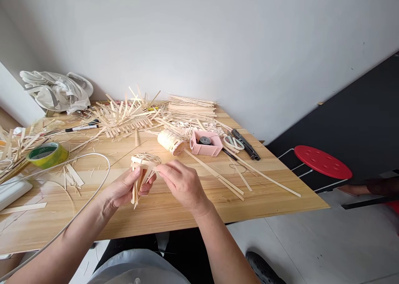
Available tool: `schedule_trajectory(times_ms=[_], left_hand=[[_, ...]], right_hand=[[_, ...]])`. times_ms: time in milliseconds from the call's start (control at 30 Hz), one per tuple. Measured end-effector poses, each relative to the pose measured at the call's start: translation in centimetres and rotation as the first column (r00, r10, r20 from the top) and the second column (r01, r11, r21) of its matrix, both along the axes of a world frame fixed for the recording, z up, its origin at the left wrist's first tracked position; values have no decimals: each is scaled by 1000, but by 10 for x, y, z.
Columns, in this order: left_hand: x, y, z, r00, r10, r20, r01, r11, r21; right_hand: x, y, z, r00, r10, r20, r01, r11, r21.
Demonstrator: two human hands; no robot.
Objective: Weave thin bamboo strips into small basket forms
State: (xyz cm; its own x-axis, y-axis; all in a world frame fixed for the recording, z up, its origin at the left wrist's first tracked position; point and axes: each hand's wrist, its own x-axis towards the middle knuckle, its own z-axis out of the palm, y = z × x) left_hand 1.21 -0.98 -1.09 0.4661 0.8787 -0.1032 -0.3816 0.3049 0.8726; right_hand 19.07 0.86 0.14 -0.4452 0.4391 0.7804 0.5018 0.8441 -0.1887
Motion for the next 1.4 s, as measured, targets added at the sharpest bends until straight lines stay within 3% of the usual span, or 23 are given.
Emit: schedule_trajectory(times_ms=[433,700,967,1067,1167,1233,1333,1400], left_hand=[[3,-3,3,999,47,-23,-48,999,-26],[-3,0,5,996,6,85,-1,998,-63],[-14,2,4,975,-15,223,28,998,-54],[-20,3,4,973,-10,231,14,1000,-19],[-25,5,5,976,-12,218,4,999,34],[-28,6,6,977,-3,213,-7,999,48],[-31,7,7,979,25,205,-37,998,55],[-30,7,8,979,34,200,-48,997,63]], right_hand=[[0,1,-2,1000,3,-10,-3,1000,17],[2,2,1,1000,-23,3,23,999,24],[16,4,9,973,-219,71,205,965,166],[20,-1,13,901,-430,51,415,891,182],[21,-9,15,804,-590,75,588,807,52],[21,-13,15,828,-553,87,560,816,-144],[20,-15,12,921,-380,-79,301,828,-473],[16,-15,9,899,-296,-323,42,792,-609]])
